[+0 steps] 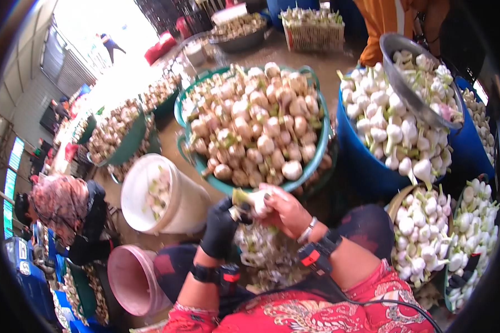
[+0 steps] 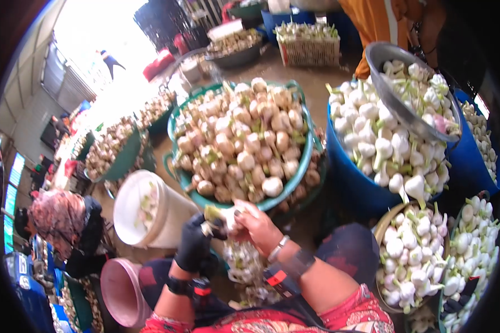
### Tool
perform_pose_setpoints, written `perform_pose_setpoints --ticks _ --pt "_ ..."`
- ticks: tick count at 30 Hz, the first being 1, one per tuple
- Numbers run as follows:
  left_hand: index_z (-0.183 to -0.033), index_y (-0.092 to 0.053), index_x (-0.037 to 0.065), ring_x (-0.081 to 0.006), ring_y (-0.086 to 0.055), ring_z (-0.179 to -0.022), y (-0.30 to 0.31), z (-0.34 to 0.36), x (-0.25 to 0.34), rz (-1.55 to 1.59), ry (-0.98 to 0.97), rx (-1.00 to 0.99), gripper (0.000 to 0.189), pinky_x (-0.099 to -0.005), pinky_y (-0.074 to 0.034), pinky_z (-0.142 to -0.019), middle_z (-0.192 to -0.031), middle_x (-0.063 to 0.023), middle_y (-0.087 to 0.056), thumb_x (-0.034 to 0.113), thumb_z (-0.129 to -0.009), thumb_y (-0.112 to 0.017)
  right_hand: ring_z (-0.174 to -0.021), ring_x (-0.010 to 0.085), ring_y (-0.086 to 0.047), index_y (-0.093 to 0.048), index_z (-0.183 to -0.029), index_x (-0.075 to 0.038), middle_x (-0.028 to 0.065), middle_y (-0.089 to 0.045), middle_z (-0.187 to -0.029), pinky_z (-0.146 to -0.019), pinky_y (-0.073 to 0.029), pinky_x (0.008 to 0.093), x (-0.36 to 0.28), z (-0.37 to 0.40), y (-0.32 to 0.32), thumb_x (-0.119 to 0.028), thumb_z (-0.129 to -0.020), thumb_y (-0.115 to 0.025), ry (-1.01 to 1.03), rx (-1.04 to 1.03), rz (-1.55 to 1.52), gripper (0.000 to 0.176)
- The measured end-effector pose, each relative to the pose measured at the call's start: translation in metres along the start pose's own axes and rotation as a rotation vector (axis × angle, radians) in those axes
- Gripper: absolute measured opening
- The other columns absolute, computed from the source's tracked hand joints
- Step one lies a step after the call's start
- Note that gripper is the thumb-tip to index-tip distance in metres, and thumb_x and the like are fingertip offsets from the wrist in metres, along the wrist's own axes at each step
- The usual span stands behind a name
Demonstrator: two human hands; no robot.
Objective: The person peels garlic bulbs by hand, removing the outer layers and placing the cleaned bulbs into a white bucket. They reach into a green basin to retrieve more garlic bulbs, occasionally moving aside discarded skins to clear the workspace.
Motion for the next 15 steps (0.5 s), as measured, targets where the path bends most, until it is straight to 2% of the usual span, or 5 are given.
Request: perform_pose_setpoints --ticks 4,6,7,11,15 --pt "-0.101 -0.064 0.004 -0.0245 -0.063 -0.074 0.003 0.002 0.031 -0.719 -0.542 0.016 0.025 -0.0322 -0.05 -0.066 -0.084 -0.0092 -0.066 0.004 -0.075 -0.066 -0.078 0.0265 -0.064 -0.05 -0.12 0.0 0.0171 -0.064 -0.096 -0.067 -0.052 0.0345 0.043 0.013 -0.014 -0.033 -0.094 -0.042 -0.617 -0.406 -0.253 0.043" --pt "-0.104 -0.063 0.006 -0.0329 -0.062 -0.082 -0.006 0.004 0.036 -0.721 -0.482 -0.085 0.034 -0.0347 -0.05 -0.072 -0.088 -0.0144 -0.064 0.003 -0.07 -0.067 -0.079 0.0284 -0.065 -0.049 -0.119 0.005 0.0209 -0.063 -0.1 -0.065 -0.053 0.0328 0.053 0.037 -0.042 -0.035 -0.094 -0.04 -0.735 -0.628 -0.352 0.048" --pt "-0.106 -0.061 0.006 -0.0289 -0.063 -0.083 -0.019 0.017 0.053 -0.751 -0.605 -0.127 0.035 -0.0352 -0.05 -0.074 -0.09 -0.0126 -0.063 0.004 -0.072 -0.067 -0.079 0.0287 -0.065 -0.048 -0.121 0.005 0.0214 -0.062 -0.102 -0.065 -0.053 0.033 0.049 0.037 -0.048 -0.035 -0.094 -0.042 -0.704 -0.658 -0.336 0.048" --pt "-0.128 -0.05 0.001 -0.0112 -0.06 -0.084 -0.001 0.015 0.021 0.128 -0.001 -0.176 0.045 -0.0261 -0.05 -0.075 -0.1 -0.004 -0.063 0.005 -0.084 -0.058 -0.089 0.0307 -0.064 -0.042 -0.129 0.002 0.0234 -0.061 -0.106 -0.069 -0.054 0.0348 0.018 0.026 -0.036 -0.036 -0.09 -0.051 -0.507 -0.556 -0.344 0.055" --pt "-0.119 -0.053 0.0 -0.0143 -0.062 -0.078 -0.014 0.032 0.017 0.289 0.09 -0.105 0.038 -0.0268 -0.049 -0.074 -0.094 -0.0064 -0.064 0.013 -0.084 -0.062 -0.091 0.032 -0.064 -0.044 -0.128 -0.003 0.0198 -0.062 -0.105 -0.075 -0.054 0.037 0.019 0.013 -0.021 -0.037 -0.092 -0.05 -0.411 -0.453 -0.168 0.05"
Point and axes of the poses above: each hand's wrist, its own z-axis away from the middle knuckle, its own y-axis out of the back of the hand, x = y × z, the point moved 10 cm from there along -z, towards the middle knuckle
